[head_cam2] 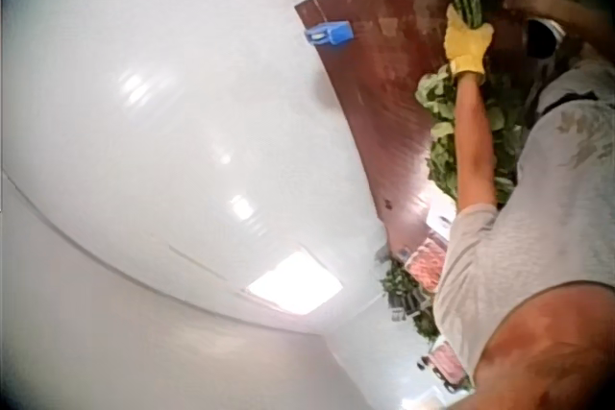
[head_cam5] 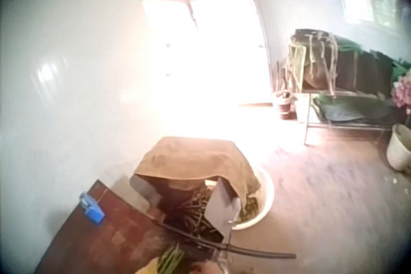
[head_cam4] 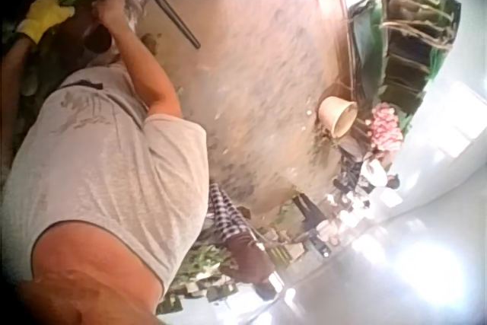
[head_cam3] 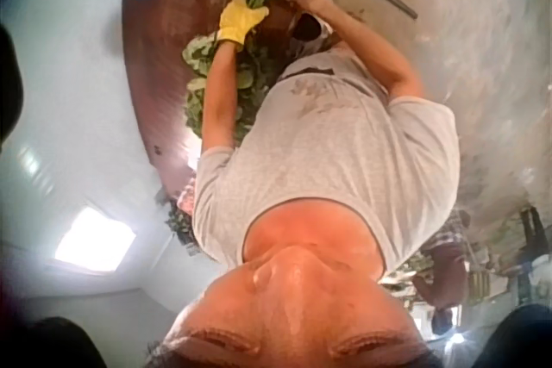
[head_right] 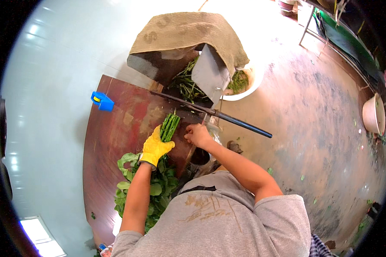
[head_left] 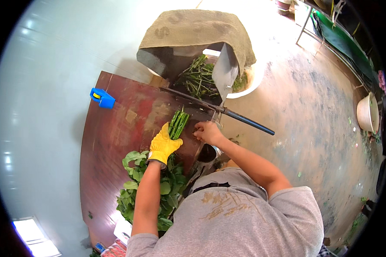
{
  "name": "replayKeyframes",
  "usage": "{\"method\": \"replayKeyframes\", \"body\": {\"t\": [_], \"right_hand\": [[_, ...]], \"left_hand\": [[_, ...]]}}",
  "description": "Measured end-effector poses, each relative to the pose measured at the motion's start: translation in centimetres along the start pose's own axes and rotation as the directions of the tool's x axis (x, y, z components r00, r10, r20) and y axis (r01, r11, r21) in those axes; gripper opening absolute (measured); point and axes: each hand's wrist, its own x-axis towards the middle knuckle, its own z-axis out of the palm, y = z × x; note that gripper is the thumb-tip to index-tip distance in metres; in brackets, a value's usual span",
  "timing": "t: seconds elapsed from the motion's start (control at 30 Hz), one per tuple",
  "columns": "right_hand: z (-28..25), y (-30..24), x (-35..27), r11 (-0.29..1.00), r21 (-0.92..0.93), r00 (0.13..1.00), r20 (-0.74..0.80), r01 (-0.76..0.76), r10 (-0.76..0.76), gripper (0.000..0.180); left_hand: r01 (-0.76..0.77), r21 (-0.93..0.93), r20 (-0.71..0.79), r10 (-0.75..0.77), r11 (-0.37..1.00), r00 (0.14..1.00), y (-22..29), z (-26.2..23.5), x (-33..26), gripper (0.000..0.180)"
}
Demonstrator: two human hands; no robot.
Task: The person trims the stems of green leafy plants using a manual lever cutter and then places the trimmed bunches into white boxes. They also handle clear plastic sheets and tape, preparing packaging materials on the table.
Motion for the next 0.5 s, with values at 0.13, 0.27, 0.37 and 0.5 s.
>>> {"method": "replayKeyframes", "body": {"t": [0.13, 0.27, 0.37, 0.5], "right_hand": [[-0.3, 0.3, -1.1, 0.946, -0.278, 0.981, -0.048, 0.167, -0.187, 0.028], [-0.4, -0.1, -1.6, 0.950, -0.264, 0.975, -0.094, 0.168, -0.199, 0.023], [-0.3, -0.6, -1.7, 0.955, -0.228, 0.966, -0.133, 0.187, -0.221, 0.019], [-0.3, -1.0, -1.7, 0.978, -0.139, 0.967, -0.180, 0.159, -0.182, 0.016]], "left_hand": [[-0.008, -0.018, 0.013, 0.008, 1.000, 1.000, 0.4, -0.8, -0.1, 0.092], [0.004, -0.023, 0.008, -0.004, 1.000, 1.000, 0.4, -2.1, -0.5, 0.092], [0.008, -0.089, 0.020, -0.006, 0.996, 1.000, 0.7, -3.6, -1.0, 0.088], [-0.009, -0.054, 0.000, 0.009, 0.999, 1.000, 1.9, -5.3, -2.5, 0.086]]}}
